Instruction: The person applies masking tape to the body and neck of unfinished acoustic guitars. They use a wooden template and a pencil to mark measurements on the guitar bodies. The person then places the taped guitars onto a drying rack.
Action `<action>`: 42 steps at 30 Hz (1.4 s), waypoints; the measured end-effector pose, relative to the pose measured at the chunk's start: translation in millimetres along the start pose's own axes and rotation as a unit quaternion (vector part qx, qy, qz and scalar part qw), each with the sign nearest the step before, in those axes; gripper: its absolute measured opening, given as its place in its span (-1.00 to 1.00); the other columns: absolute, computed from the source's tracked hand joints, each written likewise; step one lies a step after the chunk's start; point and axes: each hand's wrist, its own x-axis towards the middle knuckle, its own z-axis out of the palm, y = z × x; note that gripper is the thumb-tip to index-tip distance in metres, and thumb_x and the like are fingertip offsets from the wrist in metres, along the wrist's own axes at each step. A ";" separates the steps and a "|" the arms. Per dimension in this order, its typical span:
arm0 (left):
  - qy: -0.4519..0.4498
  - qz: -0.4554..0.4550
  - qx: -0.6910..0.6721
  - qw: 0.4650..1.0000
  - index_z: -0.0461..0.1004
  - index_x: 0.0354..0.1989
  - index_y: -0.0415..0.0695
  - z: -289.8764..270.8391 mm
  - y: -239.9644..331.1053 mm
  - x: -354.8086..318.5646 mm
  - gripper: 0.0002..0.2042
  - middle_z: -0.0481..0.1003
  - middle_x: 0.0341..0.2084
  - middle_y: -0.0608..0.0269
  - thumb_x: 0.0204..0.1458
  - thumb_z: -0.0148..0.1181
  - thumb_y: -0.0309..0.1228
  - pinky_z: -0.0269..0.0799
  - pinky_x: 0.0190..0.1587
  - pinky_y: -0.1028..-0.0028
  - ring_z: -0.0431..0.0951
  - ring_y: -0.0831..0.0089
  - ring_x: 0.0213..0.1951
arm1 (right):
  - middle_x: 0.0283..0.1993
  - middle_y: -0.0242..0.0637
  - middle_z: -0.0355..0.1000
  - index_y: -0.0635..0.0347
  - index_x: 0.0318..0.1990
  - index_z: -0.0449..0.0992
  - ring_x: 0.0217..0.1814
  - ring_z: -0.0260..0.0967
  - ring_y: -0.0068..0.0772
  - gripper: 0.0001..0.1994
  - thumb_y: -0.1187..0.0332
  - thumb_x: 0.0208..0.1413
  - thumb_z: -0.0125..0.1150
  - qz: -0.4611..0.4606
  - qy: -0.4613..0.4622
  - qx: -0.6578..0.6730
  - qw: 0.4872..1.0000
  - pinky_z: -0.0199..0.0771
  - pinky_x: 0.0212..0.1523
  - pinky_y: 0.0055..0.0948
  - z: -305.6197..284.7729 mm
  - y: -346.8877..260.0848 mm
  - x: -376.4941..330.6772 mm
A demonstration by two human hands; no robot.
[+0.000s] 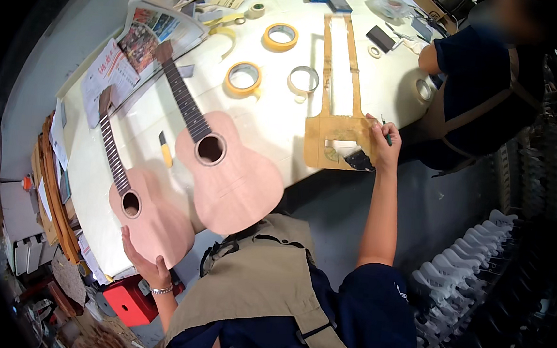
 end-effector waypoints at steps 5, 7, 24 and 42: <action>-0.037 0.053 -0.001 0.998 -0.05 0.29 -0.27 47.7 69.2 28.5 -0.20 0.12 0.21 -0.15 0.07 -0.15 0.17 -0.09 0.26 0.00 0.06 -0.08 0.25 | -0.22 -0.12 0.49 0.22 -0.45 0.23 -0.07 0.44 -0.15 -0.86 0.63 0.00 0.05 -0.065 0.048 -0.563 0.822 0.38 -0.15 -0.44 -35.9 63.7 45.0; -0.046 0.045 0.003 0.998 -0.02 0.27 -0.28 55.0 88.1 28.1 -0.22 0.12 0.20 -0.15 0.08 -0.13 0.14 -0.08 0.26 0.00 0.07 -0.09 0.25 | -0.25 -0.11 0.42 0.20 -0.25 0.33 0.06 0.31 -0.01 -0.79 0.64 -0.09 0.02 -0.046 -0.070 -0.605 0.792 0.34 -0.01 -0.24 -15.9 59.6 64.4; -0.069 0.003 -0.027 0.997 0.12 0.20 -0.33 83.0 131.3 35.3 -0.33 0.18 0.16 -0.10 -0.07 0.23 -0.32 0.05 0.22 0.10 0.14 -0.07 0.21 | -0.15 -0.06 0.48 0.30 -0.10 0.43 0.07 0.33 -0.13 -0.70 0.26 0.14 -0.02 0.150 -0.195 -0.540 0.805 0.28 0.11 -0.21 190.4 36.3 92.1; -0.032 -0.220 -0.509 0.832 0.50 -0.44 -0.24 118.9 153.6 78.9 -0.85 0.34 -0.34 0.24 -0.04 0.25 -0.40 0.34 -0.17 0.56 0.39 0.50 -0.27 | 0.16 0.03 0.27 0.30 0.16 0.15 0.23 0.24 -0.33 -0.45 0.75 -0.04 0.08 0.173 -0.175 0.207 0.947 0.34 0.12 -0.50 216.3 -39.9 -112.1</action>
